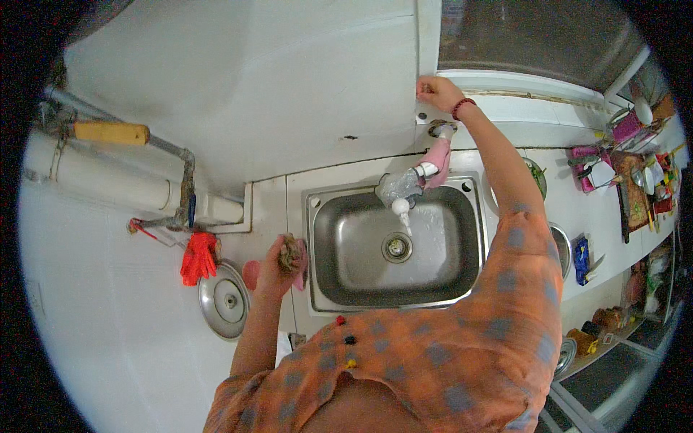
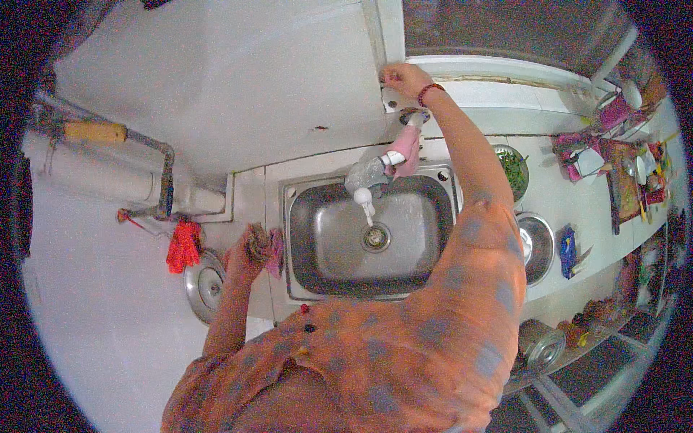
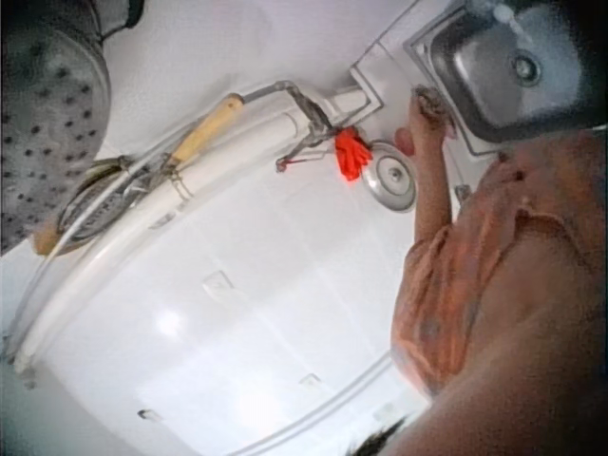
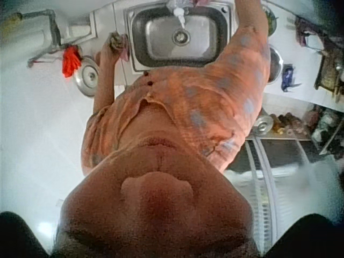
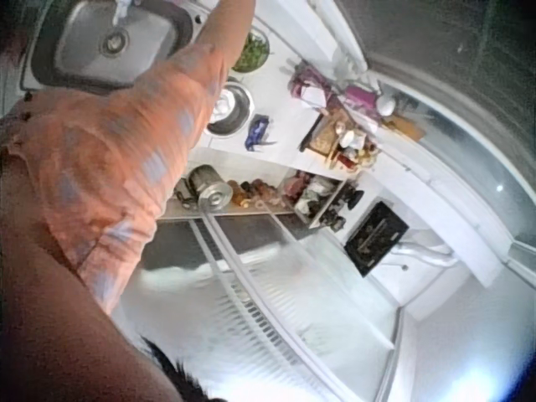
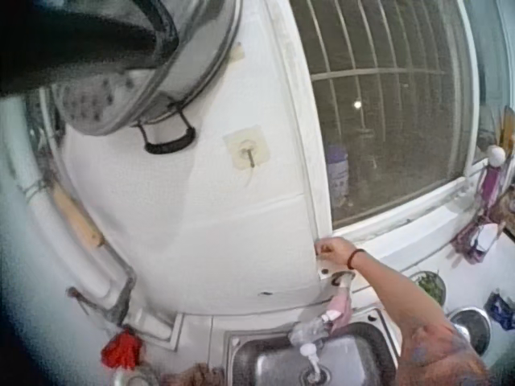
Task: The person wipes the area around the water pipes with a cloth, applies material to the pipe joints by hand, and then washes their hands in the sink.
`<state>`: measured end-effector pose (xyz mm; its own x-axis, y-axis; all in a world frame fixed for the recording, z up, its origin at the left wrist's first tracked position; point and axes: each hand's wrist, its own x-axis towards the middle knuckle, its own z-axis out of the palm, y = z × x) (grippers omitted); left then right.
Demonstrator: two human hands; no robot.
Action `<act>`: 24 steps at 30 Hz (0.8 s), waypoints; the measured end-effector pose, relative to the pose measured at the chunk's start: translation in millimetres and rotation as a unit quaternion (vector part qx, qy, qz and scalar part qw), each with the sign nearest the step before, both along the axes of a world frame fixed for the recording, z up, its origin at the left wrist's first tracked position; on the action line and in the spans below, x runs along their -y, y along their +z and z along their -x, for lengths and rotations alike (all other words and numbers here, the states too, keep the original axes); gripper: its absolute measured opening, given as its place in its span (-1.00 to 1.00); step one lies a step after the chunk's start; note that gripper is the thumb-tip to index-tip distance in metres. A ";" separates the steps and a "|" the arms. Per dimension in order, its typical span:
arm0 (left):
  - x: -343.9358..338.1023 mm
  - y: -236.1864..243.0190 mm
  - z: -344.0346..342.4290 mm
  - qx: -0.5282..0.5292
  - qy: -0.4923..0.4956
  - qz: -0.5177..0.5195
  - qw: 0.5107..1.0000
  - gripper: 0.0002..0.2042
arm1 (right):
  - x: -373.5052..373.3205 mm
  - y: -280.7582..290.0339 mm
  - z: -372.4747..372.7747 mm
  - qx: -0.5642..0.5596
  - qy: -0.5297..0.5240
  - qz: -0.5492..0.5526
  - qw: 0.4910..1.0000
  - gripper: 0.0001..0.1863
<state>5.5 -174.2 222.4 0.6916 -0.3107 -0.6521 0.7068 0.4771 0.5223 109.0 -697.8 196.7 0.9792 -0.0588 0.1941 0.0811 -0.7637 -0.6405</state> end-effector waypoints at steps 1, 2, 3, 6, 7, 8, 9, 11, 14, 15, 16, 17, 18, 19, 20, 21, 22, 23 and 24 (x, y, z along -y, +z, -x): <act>-5.7 -2.3 -4.1 0.011 -0.014 0.049 0.999 -0.80 | -0.3 0.9 6.9 0.017 -0.017 -0.036 0.999 -0.89; -17.7 -7.1 -8.4 0.021 -0.023 0.098 0.995 -0.79 | -4.9 2.6 15.0 0.031 -0.031 -0.073 0.996 -0.88; -27.0 -11.6 -10.6 0.032 -0.032 0.147 0.988 -0.78 | -8.7 5.9 22.0 0.045 -0.045 -0.109 0.992 -0.87; -28.5 -2.3 -10.9 0.050 -0.005 0.141 0.989 -0.73 | -1.0 21.4 41.7 0.050 -0.073 -0.139 0.986 -0.87; -37.3 -2.2 -10.5 0.064 0.000 0.149 0.987 -0.72 | -8.9 34.8 52.3 0.096 -0.043 -0.125 0.987 -0.87; -38.9 2.9 -10.8 0.068 -0.003 0.138 0.988 -0.74 | -10.8 43.5 61.5 0.115 -0.055 -0.147 0.981 -0.87; -40.3 9.0 -10.3 0.076 0.007 0.119 0.990 -0.75 | -16.5 59.0 73.3 0.106 -0.063 -0.154 0.980 -0.86; -61.1 7.1 -11.8 0.150 -0.030 0.163 0.975 -0.80 | -71.5 103.7 106.1 0.034 -0.121 -0.142 0.982 -0.89; -70.4 29.2 -22.2 0.155 -0.023 0.130 0.979 -0.88 | -126.6 129.4 141.1 0.054 -0.020 -0.204 0.977 -0.94; -76.5 38.0 -23.3 0.174 -0.015 0.095 0.980 -0.88 | -156.6 130.5 144.0 0.048 0.000 -0.237 0.970 -0.98; -86.6 43.7 -24.0 0.190 -0.007 0.056 0.980 -0.87 | -194.8 134.8 143.2 0.029 0.043 -0.255 0.966 -0.94; -98.0 49.3 -23.7 0.209 0.003 0.037 0.977 -0.85 | -223.5 131.5 142.3 0.017 0.064 -0.294 0.954 -0.89; -108.2 52.8 -28.5 0.228 0.008 0.019 0.973 -0.84 | -254.3 129.6 138.7 -0.004 0.066 -0.305 0.950 -0.82; -121.0 55.0 -32.9 0.245 0.013 0.000 0.969 -0.82 | -299.2 138.7 137.1 -0.026 0.100 -0.313 0.944 -0.80; -129.0 57.8 -35.4 0.242 0.042 0.002 0.969 -0.80 | -328.5 140.0 131.9 -0.045 0.111 -0.297 0.947 -0.83; -138.0 63.8 -37.1 0.259 0.041 -0.005 0.965 -0.80 | -352.6 138.8 125.0 -0.039 0.151 -0.289 0.945 -0.85; -148.5 70.6 -42.6 0.275 0.040 -0.015 0.960 -0.80 | -374.9 138.5 114.0 -0.033 0.190 -0.281 0.940 -0.86; -156.5 76.7 -48.4 0.293 0.035 -0.027 0.955 -0.80 | -393.9 141.9 105.4 -0.023 0.194 -0.274 0.942 -0.86; -162.2 80.1 -54.9 0.300 0.067 -0.036 0.951 -0.82 | -411.4 147.3 96.4 -0.014 0.199 -0.266 0.943 -0.86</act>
<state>60.4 -12.0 302.5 0.9759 -0.1640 -0.1443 0.2075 0.4900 0.8467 12.6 -286.4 344.0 0.9487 0.2322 0.2147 0.2708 -0.2458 -0.9307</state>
